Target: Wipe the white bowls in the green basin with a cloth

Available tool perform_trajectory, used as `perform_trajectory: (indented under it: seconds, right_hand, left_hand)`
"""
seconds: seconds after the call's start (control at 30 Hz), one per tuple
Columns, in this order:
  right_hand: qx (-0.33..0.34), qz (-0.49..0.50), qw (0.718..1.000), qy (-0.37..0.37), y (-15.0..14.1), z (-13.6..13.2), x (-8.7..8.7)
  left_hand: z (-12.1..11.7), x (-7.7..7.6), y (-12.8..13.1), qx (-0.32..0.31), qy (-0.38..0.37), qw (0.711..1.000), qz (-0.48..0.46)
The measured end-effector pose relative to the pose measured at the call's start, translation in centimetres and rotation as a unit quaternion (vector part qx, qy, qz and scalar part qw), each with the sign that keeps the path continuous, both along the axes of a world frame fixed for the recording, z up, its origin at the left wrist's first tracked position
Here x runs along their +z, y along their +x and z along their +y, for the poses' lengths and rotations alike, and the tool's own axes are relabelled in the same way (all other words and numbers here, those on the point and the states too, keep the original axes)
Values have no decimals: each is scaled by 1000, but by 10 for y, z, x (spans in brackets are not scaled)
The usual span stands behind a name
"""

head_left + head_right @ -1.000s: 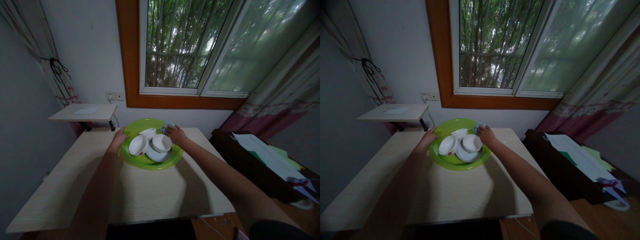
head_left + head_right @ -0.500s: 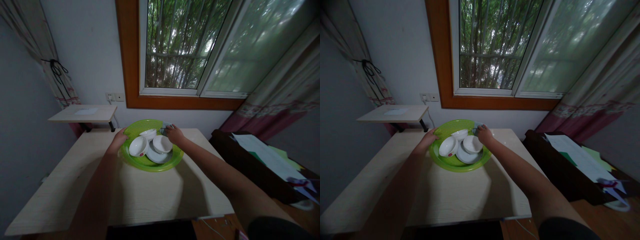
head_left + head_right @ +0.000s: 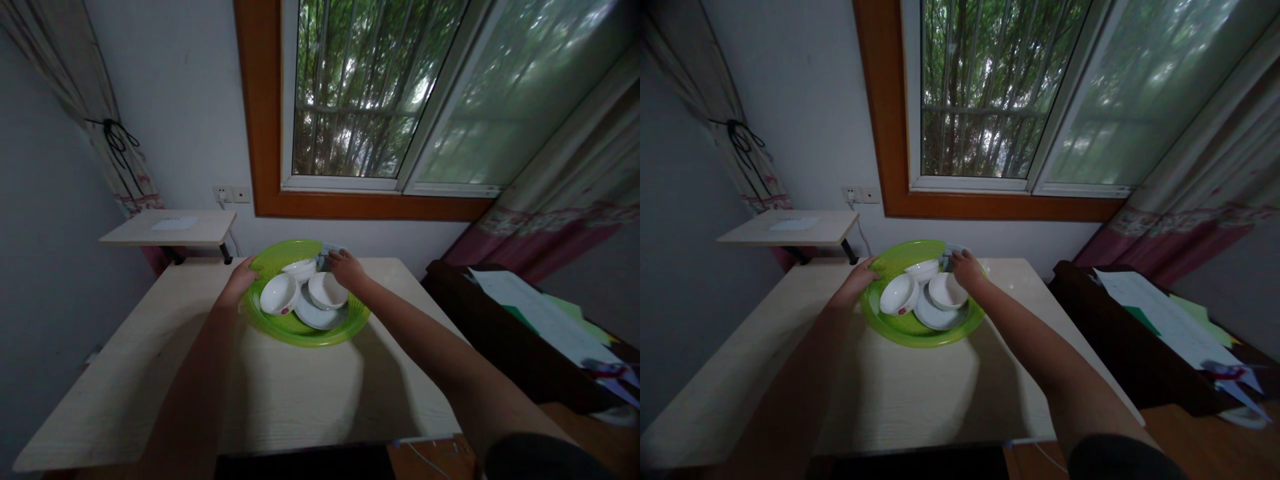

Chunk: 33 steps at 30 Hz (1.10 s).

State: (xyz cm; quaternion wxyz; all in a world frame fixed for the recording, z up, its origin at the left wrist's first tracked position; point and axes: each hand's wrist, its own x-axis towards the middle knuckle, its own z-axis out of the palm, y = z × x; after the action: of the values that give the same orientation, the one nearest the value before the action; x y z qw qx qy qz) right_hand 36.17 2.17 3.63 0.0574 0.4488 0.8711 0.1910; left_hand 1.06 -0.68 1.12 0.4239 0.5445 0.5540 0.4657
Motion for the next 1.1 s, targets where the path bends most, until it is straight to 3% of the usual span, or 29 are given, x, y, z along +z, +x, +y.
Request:
perform_trajectory:
  seconds: [0.23, 0.4, 0.7, 1.1]
  right_hand:
    - [-16, -9, 1000, 1, 6, -15, 8]
    - [-17, 3, 1000, 2, 1, -7, 10]
    - [5, 26, 999, -39, -35, 20, 23]
    - [-77, 89, 978, -171, -95, 37, 38]
  left_hand:
    - [-1, 1, 2, -5, -20, 999, -38]
    - [-5, 3, 5, -2, -22, 999, -30]
    - [-1, -3, 2, -15, -8, 1000, -20]
    - [-7, 4, 5, 2, -12, 1000, -16]
